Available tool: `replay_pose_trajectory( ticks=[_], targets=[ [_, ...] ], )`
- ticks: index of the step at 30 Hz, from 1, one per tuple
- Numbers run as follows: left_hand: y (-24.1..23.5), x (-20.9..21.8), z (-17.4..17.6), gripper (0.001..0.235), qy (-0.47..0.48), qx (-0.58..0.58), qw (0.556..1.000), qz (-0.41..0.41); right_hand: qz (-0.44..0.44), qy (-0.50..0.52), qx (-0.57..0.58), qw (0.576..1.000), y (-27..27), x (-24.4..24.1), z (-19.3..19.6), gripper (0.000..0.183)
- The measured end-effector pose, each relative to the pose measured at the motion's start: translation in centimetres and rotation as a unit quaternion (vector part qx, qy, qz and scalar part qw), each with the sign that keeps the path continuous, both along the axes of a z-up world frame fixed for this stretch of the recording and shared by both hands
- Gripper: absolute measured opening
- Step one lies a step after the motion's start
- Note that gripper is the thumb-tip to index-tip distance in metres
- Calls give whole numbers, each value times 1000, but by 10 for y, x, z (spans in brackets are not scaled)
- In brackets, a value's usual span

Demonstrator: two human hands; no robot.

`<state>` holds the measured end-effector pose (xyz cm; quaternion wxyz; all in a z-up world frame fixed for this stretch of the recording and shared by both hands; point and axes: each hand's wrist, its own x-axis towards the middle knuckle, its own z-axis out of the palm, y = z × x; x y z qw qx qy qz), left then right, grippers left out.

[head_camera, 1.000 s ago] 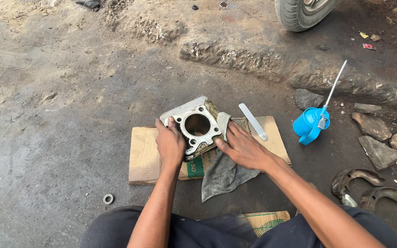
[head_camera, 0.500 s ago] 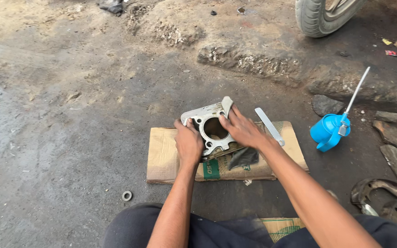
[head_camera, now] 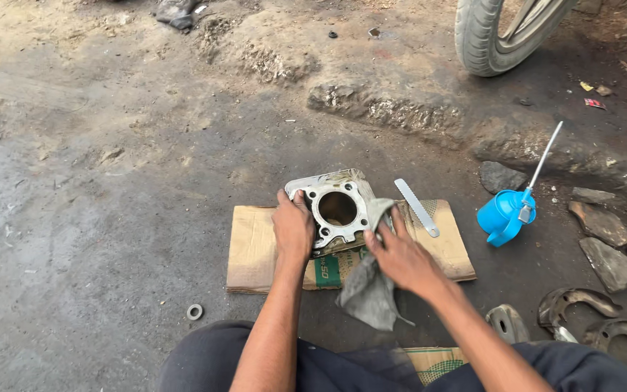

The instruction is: The person cleans a metal engine cylinder head by spraying it with a blue oil can and wiping it with a rag. They then flip the part over and use a metal file to scrape the cooling fins before wiping the part again.

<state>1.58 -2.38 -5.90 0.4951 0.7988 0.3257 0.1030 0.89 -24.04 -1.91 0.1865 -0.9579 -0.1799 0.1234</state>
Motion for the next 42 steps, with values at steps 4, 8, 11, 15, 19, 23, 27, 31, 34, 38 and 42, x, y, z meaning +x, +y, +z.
replay_pose_trajectory(
  ticks=[4,8,11,15,19,23,27,31,34,38,42],
  targets=[
    [4,2,-3,56,-11,10,1000,0,11,58,-61,996,0,58,-7,79],
    [5,5,-1,57,9,14,1000,-7,11,95,-95,991,18,107,-18,83],
    [5,4,2,56,13,16,1000,-3,38,93,-65,993,36,125,-33,82],
    [-3,0,4,54,2,8,1000,-2,-11,127,63,990,29,112,-51,73],
    [0,3,0,50,-6,5,1000,1,-11,191,326,926,-10,62,-66,76],
    [1,3,0,50,3,7,1000,-2,-49,188,310,931,-20,17,-36,78],
    [3,2,2,50,-10,16,1000,-3,-183,321,295,881,3,13,8,84],
    [1,1,6,51,3,16,1000,5,-178,315,189,913,18,45,11,86],
    [2,-1,6,49,-8,5,1000,17,-76,300,276,910,17,69,3,80],
    [-5,-1,6,48,-28,-16,998,52,-132,319,239,908,13,60,0,85],
    [-8,-1,10,45,-21,-19,998,55,-127,198,167,957,-6,6,-22,88]
  ],
)
